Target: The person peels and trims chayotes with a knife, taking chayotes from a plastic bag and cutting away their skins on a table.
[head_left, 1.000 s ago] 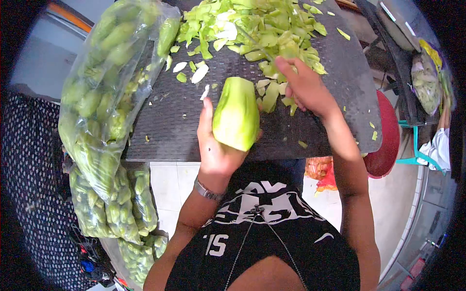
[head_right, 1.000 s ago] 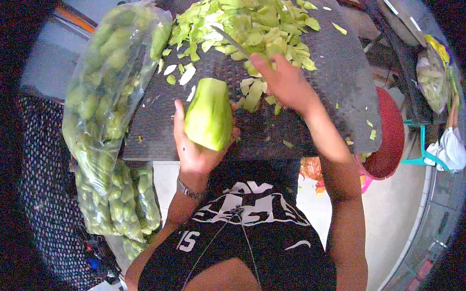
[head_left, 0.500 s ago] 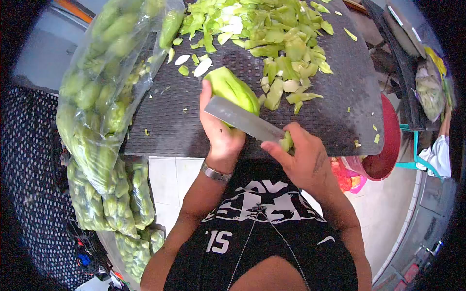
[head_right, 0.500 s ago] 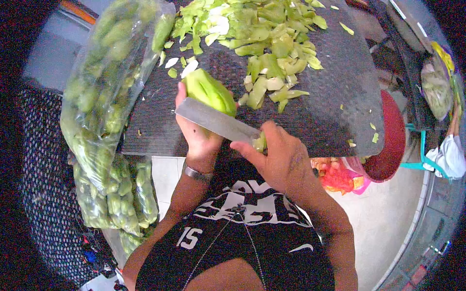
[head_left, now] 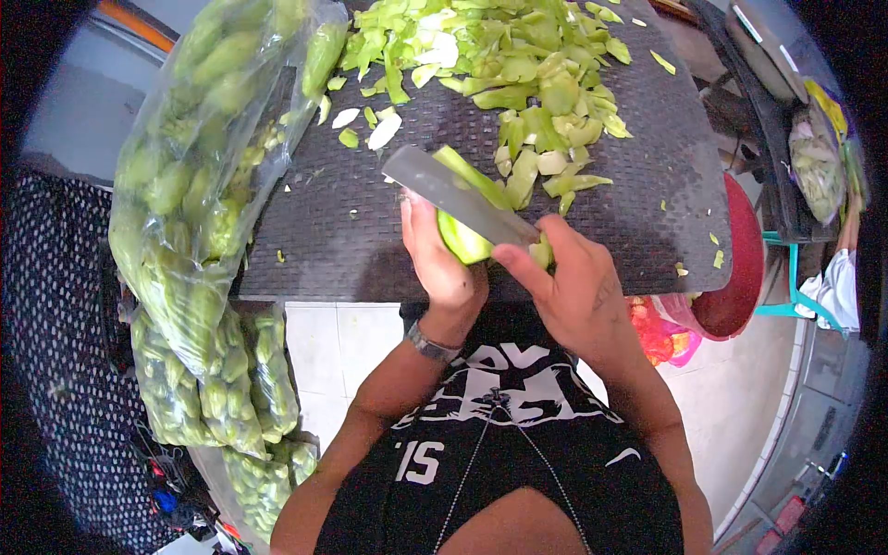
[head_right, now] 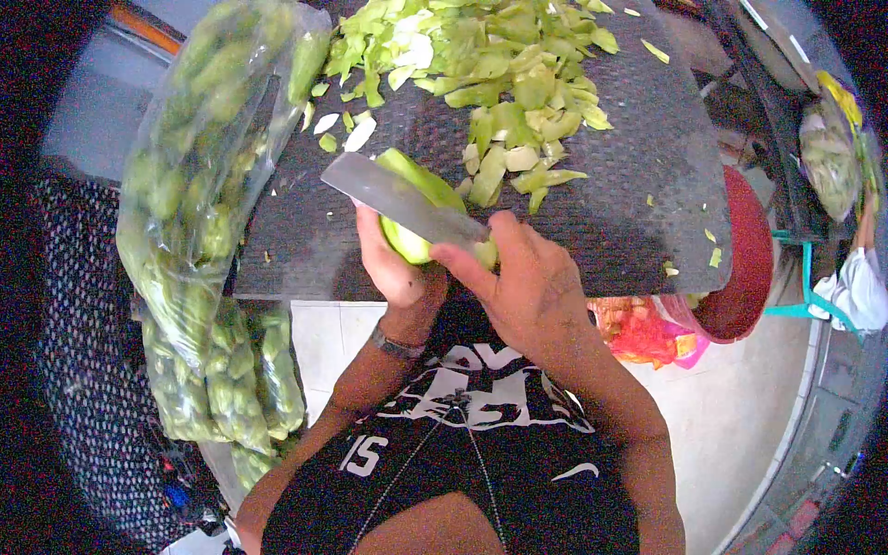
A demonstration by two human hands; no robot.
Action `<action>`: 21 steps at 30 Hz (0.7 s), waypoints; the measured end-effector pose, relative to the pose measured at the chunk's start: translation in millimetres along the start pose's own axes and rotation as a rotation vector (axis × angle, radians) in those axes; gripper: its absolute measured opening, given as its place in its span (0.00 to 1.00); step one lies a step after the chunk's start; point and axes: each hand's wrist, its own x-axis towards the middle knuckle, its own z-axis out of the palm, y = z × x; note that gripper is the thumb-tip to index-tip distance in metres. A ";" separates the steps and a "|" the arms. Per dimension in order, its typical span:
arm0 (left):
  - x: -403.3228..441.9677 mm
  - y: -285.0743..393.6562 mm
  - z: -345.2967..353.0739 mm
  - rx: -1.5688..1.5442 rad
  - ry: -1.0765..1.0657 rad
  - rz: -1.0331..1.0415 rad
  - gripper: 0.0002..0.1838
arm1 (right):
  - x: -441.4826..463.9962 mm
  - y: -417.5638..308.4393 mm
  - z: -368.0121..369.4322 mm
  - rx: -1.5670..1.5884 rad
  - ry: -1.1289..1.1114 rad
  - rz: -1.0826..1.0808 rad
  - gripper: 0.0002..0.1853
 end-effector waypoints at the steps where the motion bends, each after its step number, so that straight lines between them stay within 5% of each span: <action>1: -4.5 1.7 4.2 0.006 -0.015 -0.017 0.28 | 3.7 -0.3 2.3 -0.023 0.051 -0.022 0.19; 4: -20.1 6.9 18.1 0.116 -0.034 0.051 0.29 | 19.3 -0.3 1.2 -0.046 0.121 -0.011 0.22; 6: -23.1 10.6 24.7 0.012 0.006 -0.088 0.29 | 37.6 -4.7 -16.0 -0.005 0.048 0.091 0.29; 12: -1.7 31.5 29.0 -0.199 -0.009 -0.407 0.25 | 58.5 14.8 -32.2 0.015 0.033 0.077 0.23; 21: 35.6 29.1 14.1 -0.048 0.019 -0.003 0.22 | -27.5 -9.4 -31.7 0.061 -0.228 0.404 0.28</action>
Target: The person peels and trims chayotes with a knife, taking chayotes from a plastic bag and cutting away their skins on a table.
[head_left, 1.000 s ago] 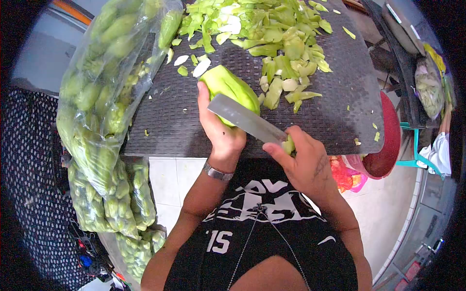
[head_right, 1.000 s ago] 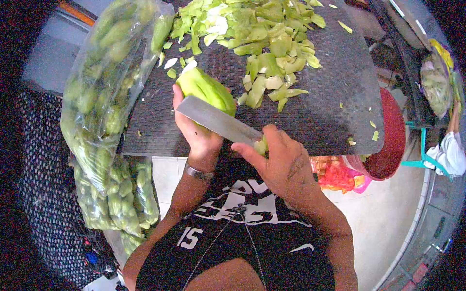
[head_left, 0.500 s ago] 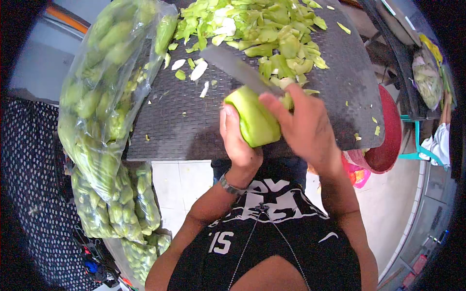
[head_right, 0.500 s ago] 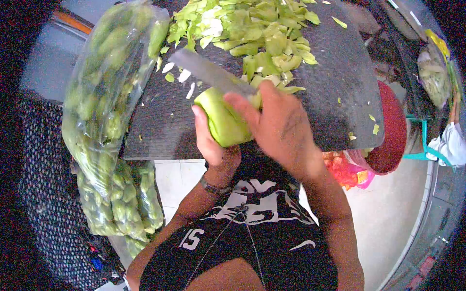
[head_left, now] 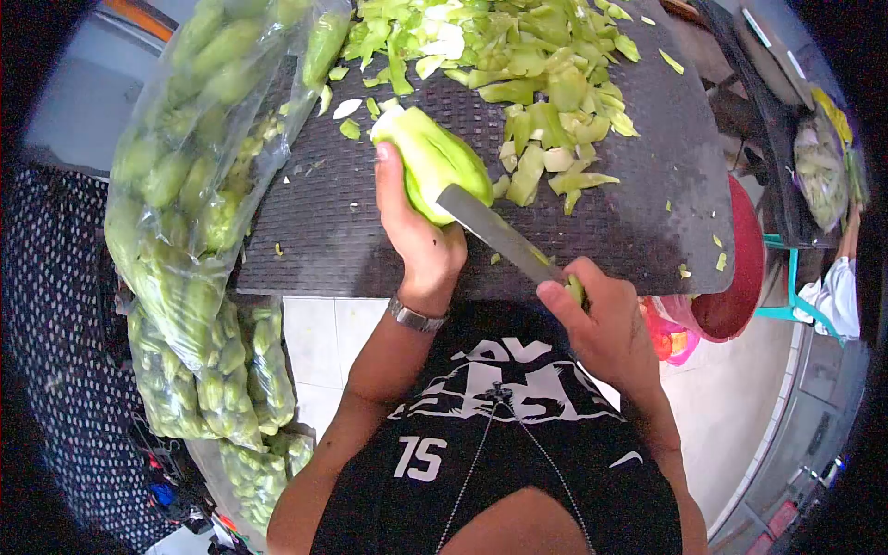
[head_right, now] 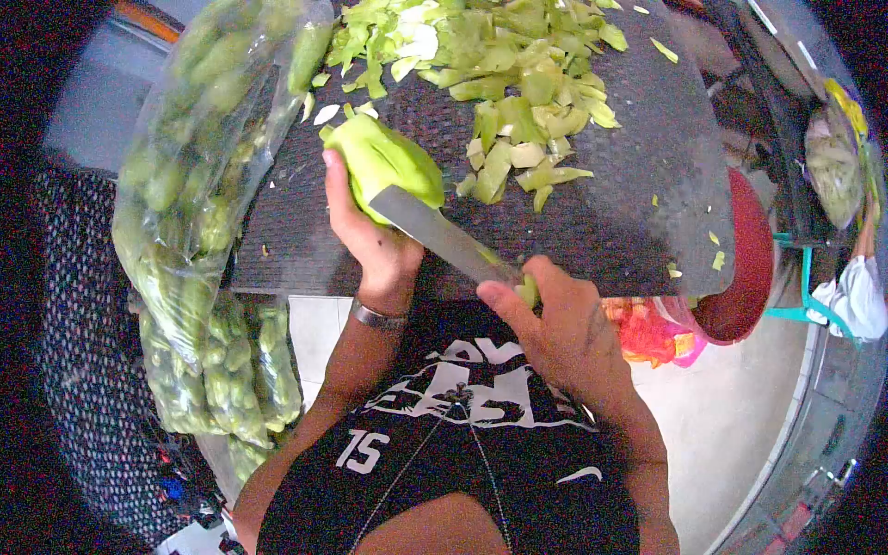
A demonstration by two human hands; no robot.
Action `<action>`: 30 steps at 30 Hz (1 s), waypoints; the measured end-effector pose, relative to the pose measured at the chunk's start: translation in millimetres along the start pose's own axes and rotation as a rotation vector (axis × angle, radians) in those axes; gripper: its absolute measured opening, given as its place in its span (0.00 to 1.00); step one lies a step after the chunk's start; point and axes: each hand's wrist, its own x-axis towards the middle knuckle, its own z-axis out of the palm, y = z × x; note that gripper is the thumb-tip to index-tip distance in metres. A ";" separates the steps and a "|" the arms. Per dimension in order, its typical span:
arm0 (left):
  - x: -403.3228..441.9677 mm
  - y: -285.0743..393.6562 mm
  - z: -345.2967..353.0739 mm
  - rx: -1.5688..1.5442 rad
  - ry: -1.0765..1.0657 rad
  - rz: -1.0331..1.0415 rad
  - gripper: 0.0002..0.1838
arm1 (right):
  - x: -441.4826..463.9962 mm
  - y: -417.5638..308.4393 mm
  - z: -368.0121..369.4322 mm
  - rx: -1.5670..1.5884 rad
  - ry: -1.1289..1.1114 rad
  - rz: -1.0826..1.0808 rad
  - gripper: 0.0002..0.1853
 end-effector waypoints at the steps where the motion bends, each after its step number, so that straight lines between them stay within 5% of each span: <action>1: 0.7 -0.3 1.4 0.000 -0.008 0.037 0.22 | -2.0 2.2 0.7 0.007 -0.005 -0.005 0.28; 5: 1.1 -4.3 2.3 0.073 -0.001 0.113 0.30 | -3.8 5.7 -0.5 0.021 -0.034 -0.009 0.27; 8: -3.0 -1.3 3.4 -0.013 -0.051 0.092 0.23 | -4.8 6.8 0.0 0.045 -0.032 -0.021 0.27; 11: 0.3 -7.0 -7.5 0.086 0.001 0.092 0.31 | -4.2 10.2 2.5 0.021 -0.014 -0.047 0.28; 17: -4.3 -5.8 -6.9 0.065 0.037 0.082 0.32 | -1.1 9.0 8.2 -0.021 0.035 -0.093 0.27; 26: -13.3 -2.5 -6.4 0.051 0.018 0.061 0.30 | 3.0 11.6 13.3 -0.034 0.046 -0.155 0.28; 30: -21.6 -3.1 -7.3 0.090 0.020 0.092 0.21 | 4.7 15.0 19.2 0.030 0.147 -0.211 0.27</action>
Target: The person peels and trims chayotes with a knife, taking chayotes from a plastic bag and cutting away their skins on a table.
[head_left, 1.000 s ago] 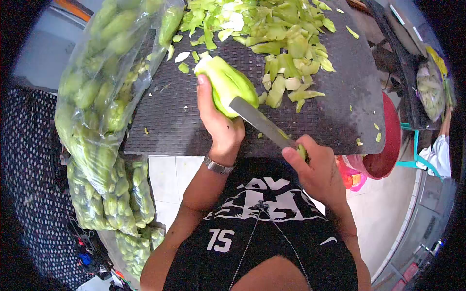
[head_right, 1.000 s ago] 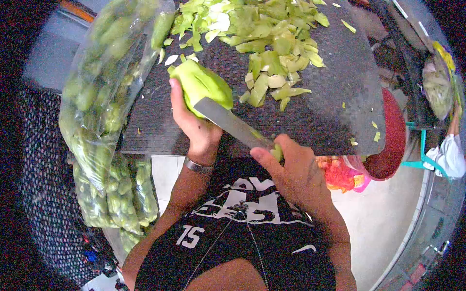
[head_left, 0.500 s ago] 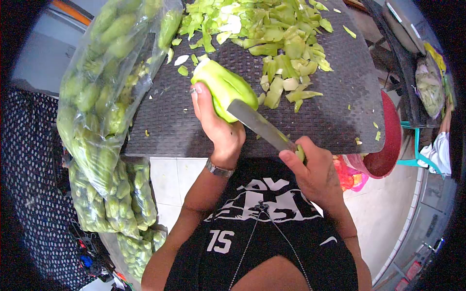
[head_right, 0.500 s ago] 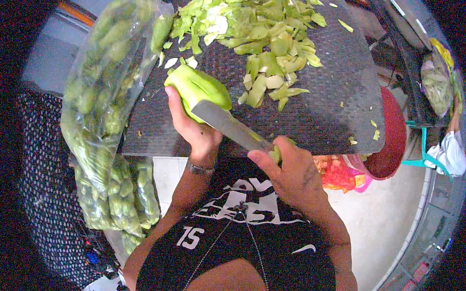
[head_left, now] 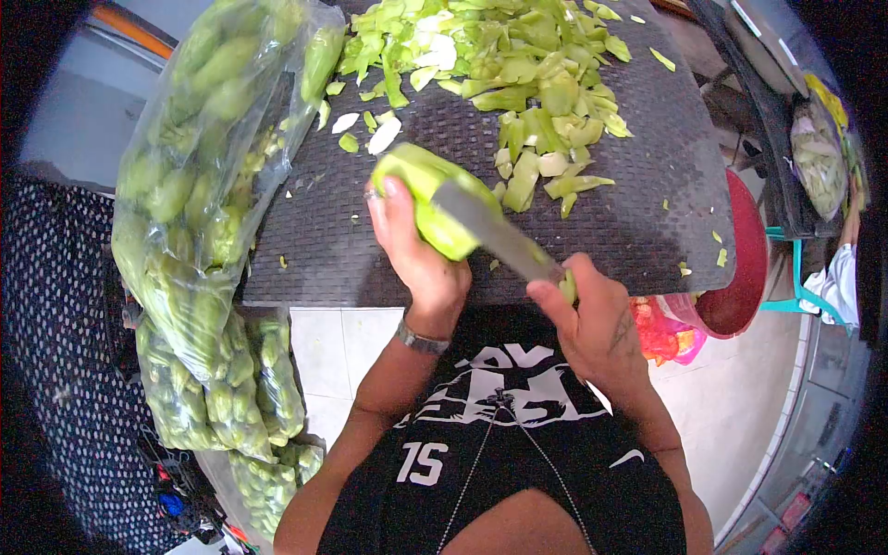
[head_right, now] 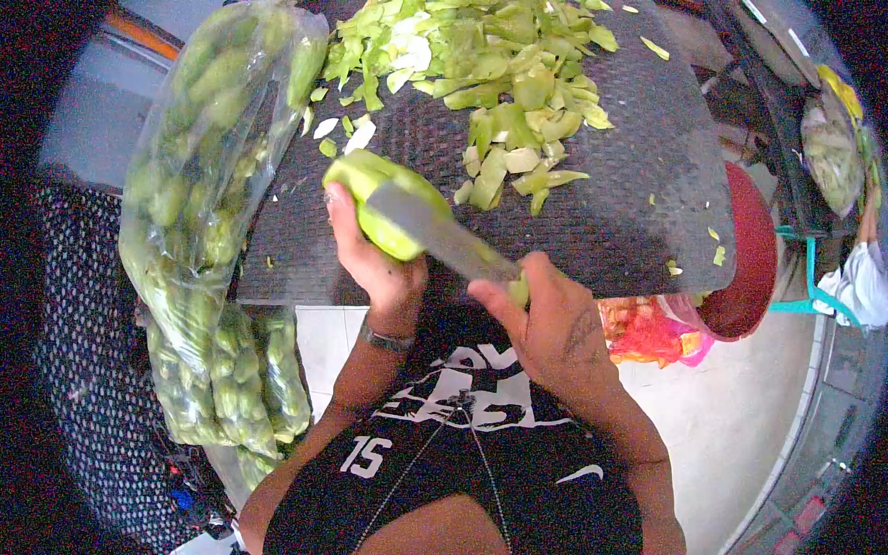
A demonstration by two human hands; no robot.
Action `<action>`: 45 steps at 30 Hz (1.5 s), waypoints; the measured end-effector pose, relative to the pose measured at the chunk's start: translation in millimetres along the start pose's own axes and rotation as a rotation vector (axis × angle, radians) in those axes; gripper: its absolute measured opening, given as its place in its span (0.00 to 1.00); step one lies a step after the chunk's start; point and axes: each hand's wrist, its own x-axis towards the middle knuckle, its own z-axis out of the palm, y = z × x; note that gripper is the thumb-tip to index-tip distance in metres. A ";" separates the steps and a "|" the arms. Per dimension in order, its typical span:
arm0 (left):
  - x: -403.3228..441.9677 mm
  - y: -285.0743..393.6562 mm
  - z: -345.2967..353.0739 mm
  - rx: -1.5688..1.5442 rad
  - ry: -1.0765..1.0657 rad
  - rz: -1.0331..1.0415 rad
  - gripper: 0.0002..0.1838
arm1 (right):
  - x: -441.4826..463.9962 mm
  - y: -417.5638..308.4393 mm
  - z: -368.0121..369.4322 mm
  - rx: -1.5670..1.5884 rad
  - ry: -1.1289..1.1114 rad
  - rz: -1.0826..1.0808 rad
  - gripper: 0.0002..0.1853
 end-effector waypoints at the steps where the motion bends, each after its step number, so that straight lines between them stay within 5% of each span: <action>1: -10.1 2.9 10.2 0.059 0.006 0.025 0.21 | 2.8 0.9 -0.4 -0.001 0.009 0.006 0.26; 2: -15.6 -0.5 13.7 0.126 -0.027 0.076 0.22 | 6.9 2.2 -1.3 -0.001 0.018 0.014 0.24; 8: -2.7 4.5 9.6 -0.285 -0.033 -0.478 0.27 | 3.2 2.7 -13.2 0.013 0.060 0.066 0.22; 15: 22.3 5.2 -7.6 -0.233 -0.114 -0.661 0.27 | -2.9 -8.9 -26.2 -0.067 -0.015 0.175 0.25; 22: 25.1 6.1 -7.8 -0.183 -0.248 -0.625 0.31 | -5.4 -11.2 -25.9 -0.148 0.017 0.080 0.26; 31: 24.6 2.8 -10.3 -0.067 -0.168 -0.496 0.32 | -12.1 -15.0 -28.6 -0.162 -0.003 0.103 0.26; 37: 22.1 9.2 -4.4 -0.109 -0.159 -0.438 0.21 | -16.7 -10.8 -28.2 -0.206 -0.002 0.089 0.27; 40: 23.2 3.1 -7.9 -0.023 -0.148 -0.367 0.29 | -17.8 -10.2 -27.4 -0.218 0.008 0.081 0.27; 45: 16.9 8.4 -2.9 0.024 -0.139 -0.389 0.28 | -15.9 -10.1 -27.8 -0.201 -0.007 0.067 0.27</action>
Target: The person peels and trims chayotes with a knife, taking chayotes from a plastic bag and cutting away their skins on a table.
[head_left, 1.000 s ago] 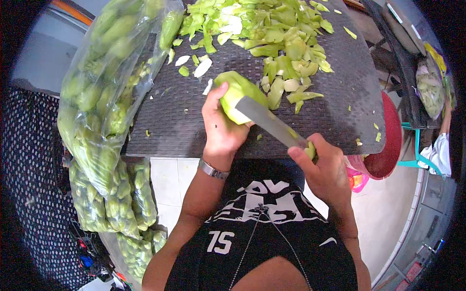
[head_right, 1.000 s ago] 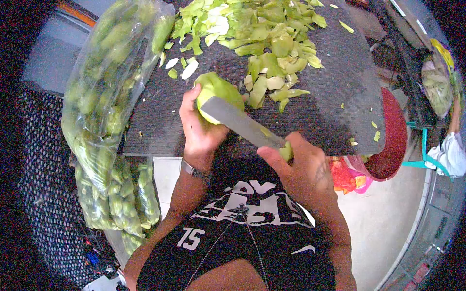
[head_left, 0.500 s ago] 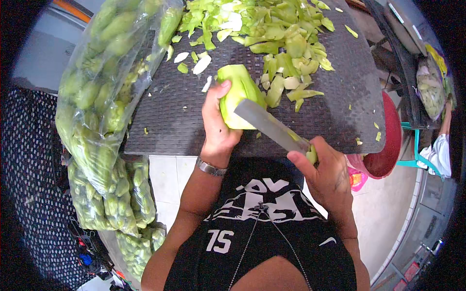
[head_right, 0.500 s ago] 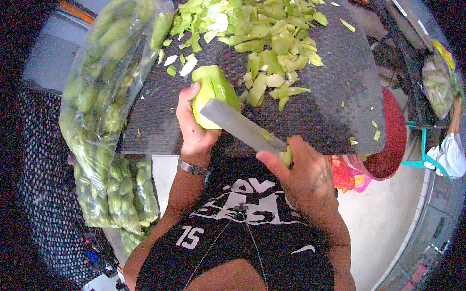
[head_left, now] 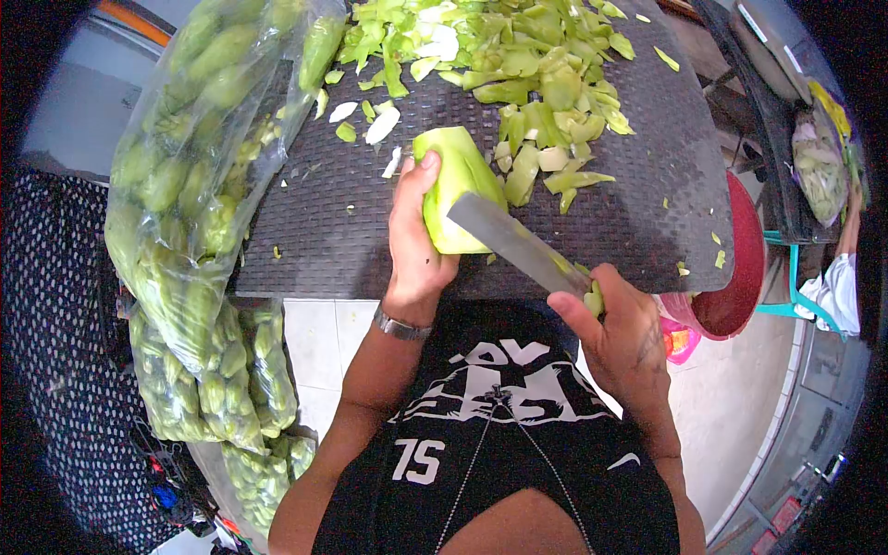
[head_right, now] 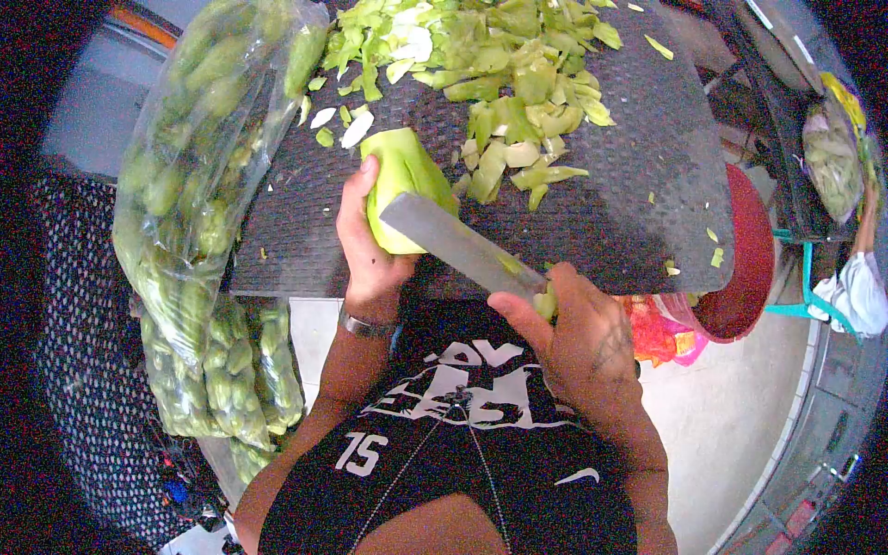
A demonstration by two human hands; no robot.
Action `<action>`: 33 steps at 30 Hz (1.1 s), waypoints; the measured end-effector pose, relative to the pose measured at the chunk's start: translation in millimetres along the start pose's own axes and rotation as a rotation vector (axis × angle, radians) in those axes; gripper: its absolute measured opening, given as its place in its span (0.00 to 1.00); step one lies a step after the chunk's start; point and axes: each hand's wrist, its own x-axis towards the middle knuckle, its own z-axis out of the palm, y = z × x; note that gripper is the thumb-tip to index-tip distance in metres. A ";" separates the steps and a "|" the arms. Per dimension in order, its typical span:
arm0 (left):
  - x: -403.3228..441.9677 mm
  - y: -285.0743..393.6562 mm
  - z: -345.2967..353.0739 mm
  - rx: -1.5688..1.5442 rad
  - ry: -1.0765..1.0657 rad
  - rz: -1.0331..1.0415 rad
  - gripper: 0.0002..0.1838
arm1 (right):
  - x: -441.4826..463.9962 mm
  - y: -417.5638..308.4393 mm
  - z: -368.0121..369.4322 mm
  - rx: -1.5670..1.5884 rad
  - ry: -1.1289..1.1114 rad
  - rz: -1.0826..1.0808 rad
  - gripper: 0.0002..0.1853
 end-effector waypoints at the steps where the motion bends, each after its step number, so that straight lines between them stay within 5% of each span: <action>1: -2.0 1.0 2.8 0.005 0.011 -0.001 0.28 | 0.3 0.2 0.8 -0.006 0.006 -0.003 0.27; 9: -20.2 1.3 15.1 0.020 0.031 -0.001 0.26 | 12.3 17.9 11.5 -0.069 0.179 0.033 0.24; 20: -2.6 9.8 6.1 -0.087 -0.100 -0.074 0.26 | 2.3 8.8 -1.1 0.088 -0.080 0.054 0.27; 33: -5.2 3.8 -3.7 -0.085 -0.094 -0.191 0.31 | 8.9 11.6 2.5 0.068 0.002 -0.060 0.28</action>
